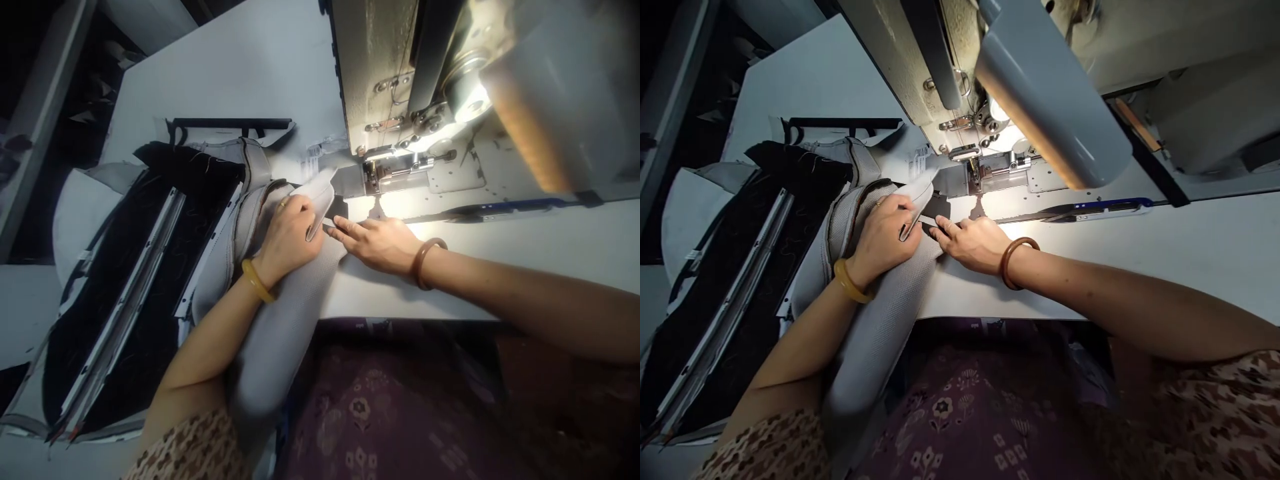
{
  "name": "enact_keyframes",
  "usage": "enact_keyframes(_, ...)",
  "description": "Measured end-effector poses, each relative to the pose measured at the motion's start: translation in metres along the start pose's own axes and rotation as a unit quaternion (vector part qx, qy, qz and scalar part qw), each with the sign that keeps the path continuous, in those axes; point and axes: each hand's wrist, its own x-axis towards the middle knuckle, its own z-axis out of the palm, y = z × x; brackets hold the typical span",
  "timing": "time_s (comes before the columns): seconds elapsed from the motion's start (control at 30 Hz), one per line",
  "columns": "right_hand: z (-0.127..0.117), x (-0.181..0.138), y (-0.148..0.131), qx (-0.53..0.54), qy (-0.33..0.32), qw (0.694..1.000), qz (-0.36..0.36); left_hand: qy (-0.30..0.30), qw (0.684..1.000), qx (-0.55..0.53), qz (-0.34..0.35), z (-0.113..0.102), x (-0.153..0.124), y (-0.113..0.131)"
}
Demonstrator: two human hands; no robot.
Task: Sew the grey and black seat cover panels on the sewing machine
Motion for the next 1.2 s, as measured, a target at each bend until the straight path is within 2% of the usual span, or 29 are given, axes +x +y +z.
enact_keyframes(0.17,0.001,0.006,0.002,0.015,-0.016,0.999,0.024,-0.038,0.999,0.032,0.011,0.007,0.004,-0.005)
enact_keyframes(0.23,0.001,0.009,0.004,0.013,-0.024,0.999,0.028,-0.032,0.998,0.058,0.014,0.007,0.006,-0.008)
enact_keyframes(0.47,0.0,0.011,0.006,0.017,-0.001,0.999,0.033,-0.025,0.99,0.093,0.1,0.0,0.007,-0.01)
enact_keyframes(0.73,0.002,0.012,0.007,-0.006,0.002,1.0,0.022,-0.002,0.996,0.067,0.058,-0.004,0.004,-0.002)
enact_keyframes(0.87,0.003,0.011,0.008,-0.007,-0.013,1.0,0.021,-0.013,0.996,0.066,0.062,-0.004,0.004,-0.003)
enact_keyframes(1.07,0.001,0.011,0.008,0.033,-0.012,0.999,0.03,-0.033,0.99,0.121,0.06,-0.005,0.006,-0.009)
enact_keyframes(1.2,0.003,0.011,0.007,0.006,-0.002,1.0,0.024,-0.048,0.989,0.114,0.08,-0.002,0.009,-0.017)
